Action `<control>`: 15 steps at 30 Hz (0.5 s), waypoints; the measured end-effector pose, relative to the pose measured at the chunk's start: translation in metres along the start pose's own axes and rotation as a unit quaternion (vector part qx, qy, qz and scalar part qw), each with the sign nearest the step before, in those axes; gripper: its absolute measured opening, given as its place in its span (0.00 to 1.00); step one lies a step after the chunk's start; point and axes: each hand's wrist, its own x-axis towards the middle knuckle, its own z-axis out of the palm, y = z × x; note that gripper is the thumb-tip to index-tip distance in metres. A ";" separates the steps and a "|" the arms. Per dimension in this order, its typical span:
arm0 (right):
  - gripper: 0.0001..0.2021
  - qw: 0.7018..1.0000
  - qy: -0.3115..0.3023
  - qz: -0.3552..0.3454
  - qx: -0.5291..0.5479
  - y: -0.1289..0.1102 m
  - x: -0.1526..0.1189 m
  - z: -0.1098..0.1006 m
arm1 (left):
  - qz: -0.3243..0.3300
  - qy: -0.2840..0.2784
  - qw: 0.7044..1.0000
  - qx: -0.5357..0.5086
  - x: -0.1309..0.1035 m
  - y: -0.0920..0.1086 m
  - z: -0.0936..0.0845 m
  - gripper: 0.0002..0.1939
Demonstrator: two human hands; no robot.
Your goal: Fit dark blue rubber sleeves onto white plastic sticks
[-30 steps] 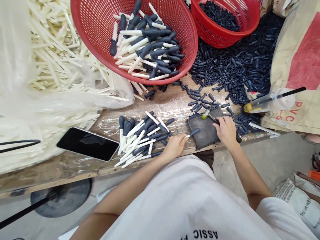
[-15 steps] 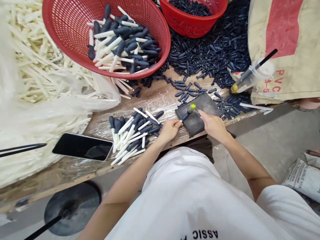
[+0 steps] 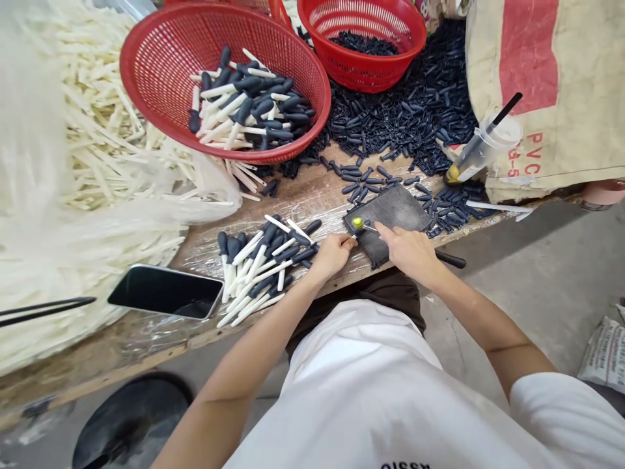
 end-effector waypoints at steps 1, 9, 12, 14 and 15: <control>0.24 1.000 0.010 0.006 0.000 0.000 0.000 0.001 | 0.005 0.000 1.000 0.005 0.000 0.000 0.000 0.15; 0.24 0.999 0.042 0.022 0.020 0.008 -0.001 0.009 | 0.024 0.003 0.999 0.033 -0.001 -0.001 -0.001 0.16; 0.23 0.997 0.046 0.045 0.042 0.020 0.009 0.015 | 0.022 0.006 0.999 0.037 0.001 -0.002 -0.002 0.17; 0.23 0.998 0.028 0.048 0.042 0.026 0.018 0.016 | 0.035 -0.003 0.998 0.043 0.001 0.000 -0.004 0.18; 0.23 0.997 0.025 0.054 0.040 0.028 0.022 0.015 | 0.044 -0.010 0.998 0.046 0.000 0.000 -0.004 0.18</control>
